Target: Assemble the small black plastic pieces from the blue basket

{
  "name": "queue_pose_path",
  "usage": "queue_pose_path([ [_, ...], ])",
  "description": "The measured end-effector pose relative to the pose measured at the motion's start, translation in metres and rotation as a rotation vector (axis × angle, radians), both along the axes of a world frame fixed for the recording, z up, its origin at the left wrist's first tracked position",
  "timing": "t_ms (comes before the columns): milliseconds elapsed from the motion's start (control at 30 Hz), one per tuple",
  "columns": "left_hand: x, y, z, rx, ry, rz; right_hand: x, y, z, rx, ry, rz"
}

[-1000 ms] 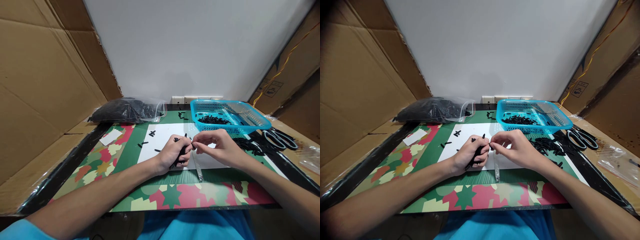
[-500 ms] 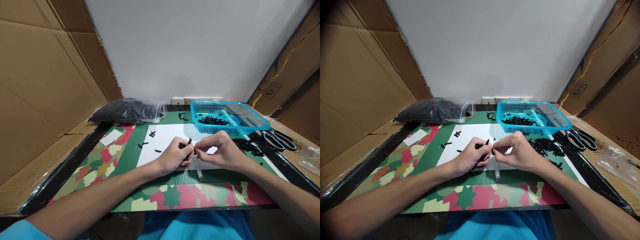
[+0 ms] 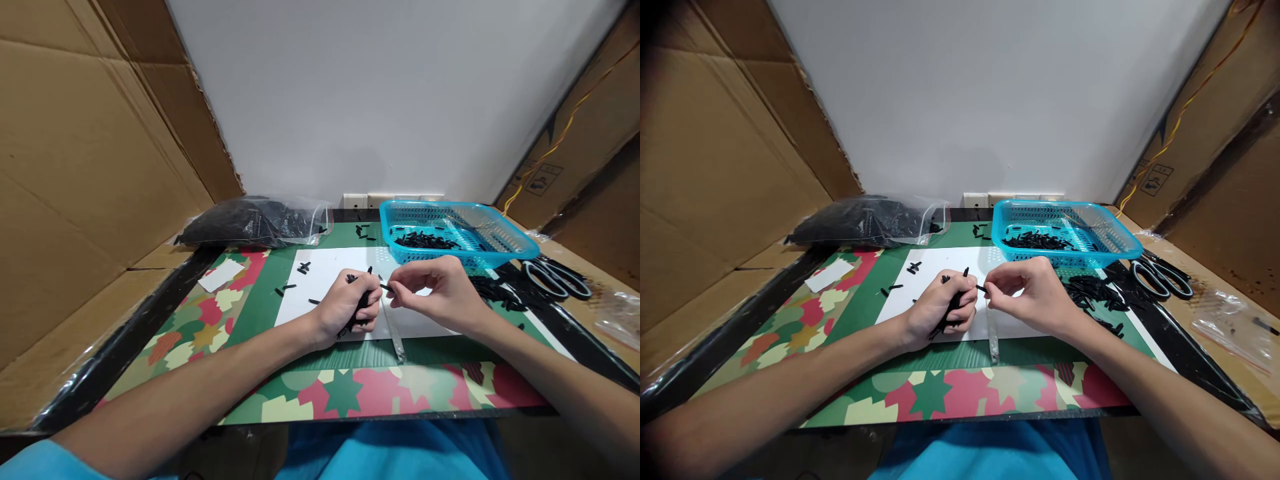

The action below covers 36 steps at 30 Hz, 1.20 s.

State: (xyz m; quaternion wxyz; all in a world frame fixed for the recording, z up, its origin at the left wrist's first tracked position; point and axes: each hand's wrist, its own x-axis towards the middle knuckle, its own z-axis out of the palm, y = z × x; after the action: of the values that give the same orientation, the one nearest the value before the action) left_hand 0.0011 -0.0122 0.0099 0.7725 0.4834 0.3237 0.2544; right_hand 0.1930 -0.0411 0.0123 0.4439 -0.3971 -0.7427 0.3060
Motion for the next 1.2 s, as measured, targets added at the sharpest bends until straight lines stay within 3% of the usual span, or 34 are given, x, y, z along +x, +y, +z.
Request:
queue_pose_path([
  [300, 0.000, 0.000, 0.001, -0.046, -0.062, 0.040, 0.006, 0.000, 0.001, 0.005, 0.066, 0.062],
  [1200, -0.002, 0.002, 0.002, -0.115, -0.160, -0.005, 0.013, 0.003, -0.003, 0.171, 0.020, -0.020],
])
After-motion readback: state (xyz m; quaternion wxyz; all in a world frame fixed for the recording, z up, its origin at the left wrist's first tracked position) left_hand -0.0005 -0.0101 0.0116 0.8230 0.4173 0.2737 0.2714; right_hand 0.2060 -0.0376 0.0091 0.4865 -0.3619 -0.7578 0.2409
